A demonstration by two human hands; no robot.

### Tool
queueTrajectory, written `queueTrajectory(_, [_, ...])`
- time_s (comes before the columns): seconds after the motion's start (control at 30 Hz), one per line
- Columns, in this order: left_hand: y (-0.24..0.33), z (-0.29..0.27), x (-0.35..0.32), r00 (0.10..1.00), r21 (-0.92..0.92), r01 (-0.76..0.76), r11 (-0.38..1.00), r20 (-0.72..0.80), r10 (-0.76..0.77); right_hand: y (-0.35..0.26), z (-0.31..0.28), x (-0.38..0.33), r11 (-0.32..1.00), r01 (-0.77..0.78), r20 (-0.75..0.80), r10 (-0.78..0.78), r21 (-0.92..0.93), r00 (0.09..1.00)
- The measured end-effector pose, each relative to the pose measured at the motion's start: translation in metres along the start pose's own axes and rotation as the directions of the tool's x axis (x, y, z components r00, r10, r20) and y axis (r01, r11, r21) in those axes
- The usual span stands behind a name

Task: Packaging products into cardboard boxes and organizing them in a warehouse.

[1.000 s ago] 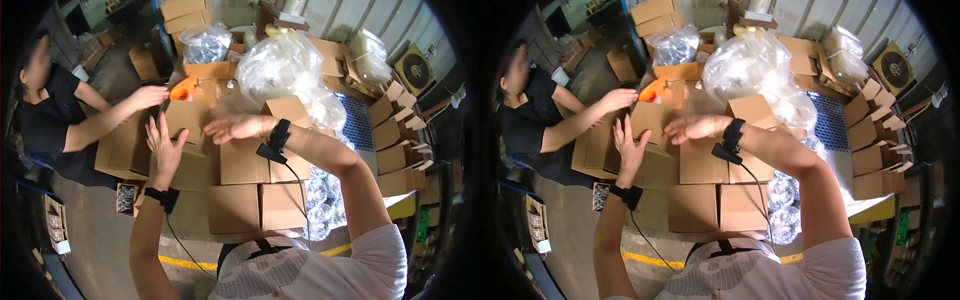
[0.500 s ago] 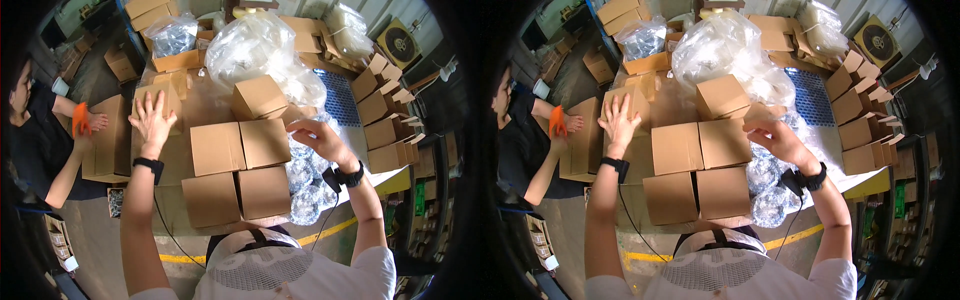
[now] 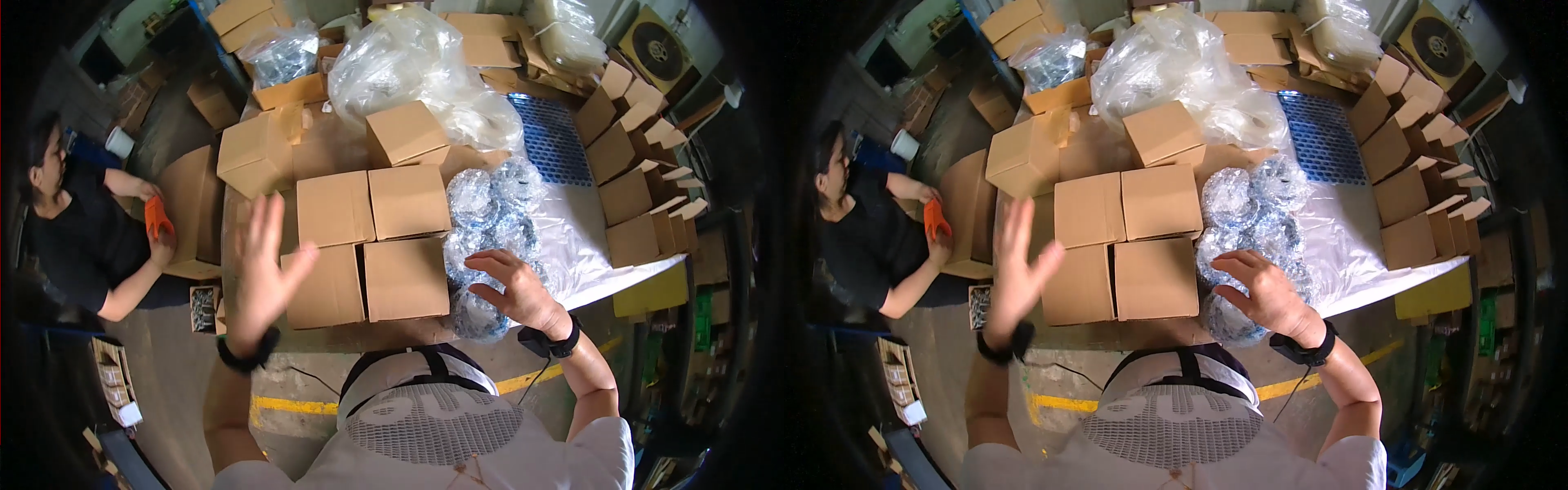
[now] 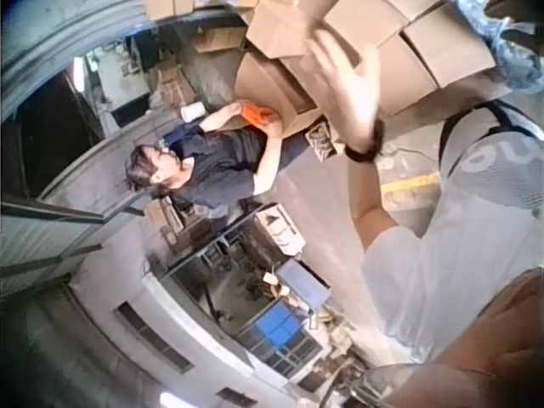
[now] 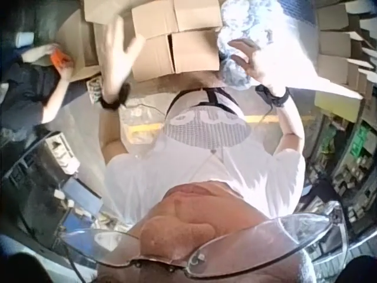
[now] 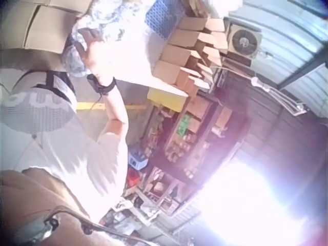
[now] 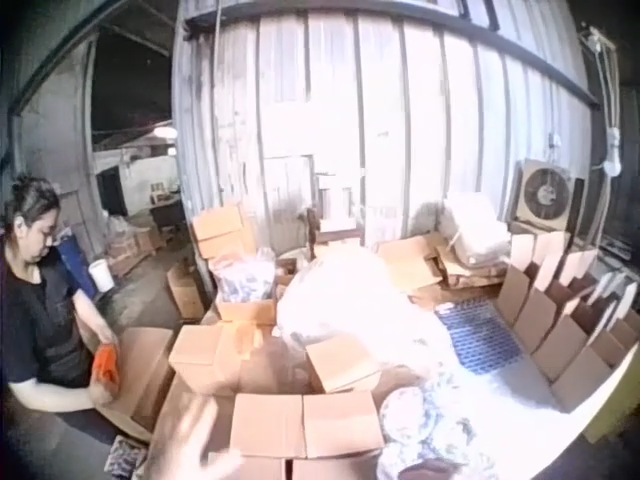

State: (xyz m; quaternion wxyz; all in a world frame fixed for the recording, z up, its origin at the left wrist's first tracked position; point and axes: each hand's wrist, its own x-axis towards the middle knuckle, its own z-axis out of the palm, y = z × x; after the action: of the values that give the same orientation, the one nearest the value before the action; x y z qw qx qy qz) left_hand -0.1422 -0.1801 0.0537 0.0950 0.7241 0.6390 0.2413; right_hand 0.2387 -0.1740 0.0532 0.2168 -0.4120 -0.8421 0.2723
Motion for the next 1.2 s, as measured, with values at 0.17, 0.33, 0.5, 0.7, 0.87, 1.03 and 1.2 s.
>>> queueTrajectory(0.17, [0.066,0.053,-0.117,0.990,0.209,0.083,0.974,-0.132,-0.057,0.000,-0.007,0.047,0.970,0.239,0.094,-0.243,0.053,0.966])
queueTrajectory(0.33, [0.061,0.125,-0.158,0.805,-0.398,0.394,0.828,-0.286,-0.520,0.003,0.002,0.129,0.937,0.331,0.295,-0.288,-0.108,0.911])
queueTrajectory(0.5, [0.074,0.142,-0.154,0.776,-0.454,0.308,0.836,-0.388,-0.497,0.001,0.052,0.200,0.862,0.447,0.389,-0.337,-0.240,0.857])
queueTrajectory(0.7, [0.047,0.159,-0.155,0.720,-0.889,0.419,-0.183,0.448,-0.530,-0.016,0.067,0.270,0.953,0.236,0.707,-0.032,-0.193,0.707])
queueTrajectory(0.87, [0.024,0.174,-0.167,0.792,-0.793,0.190,-0.580,0.472,-0.386,-0.036,0.084,0.293,0.957,0.221,0.737,-0.011,-0.188,0.676])
queueTrajectory(1.03, [0.042,0.154,-0.147,0.713,-0.877,0.144,-0.458,0.413,-0.567,-0.015,0.104,0.285,0.983,0.123,0.658,-0.004,-0.134,0.753])
queueTrajectory(1.2, [0.037,0.129,-0.139,0.661,-0.879,0.096,-0.468,0.408,-0.630,-0.027,0.131,0.299,0.964,0.162,0.600,-0.004,-0.209,0.800])
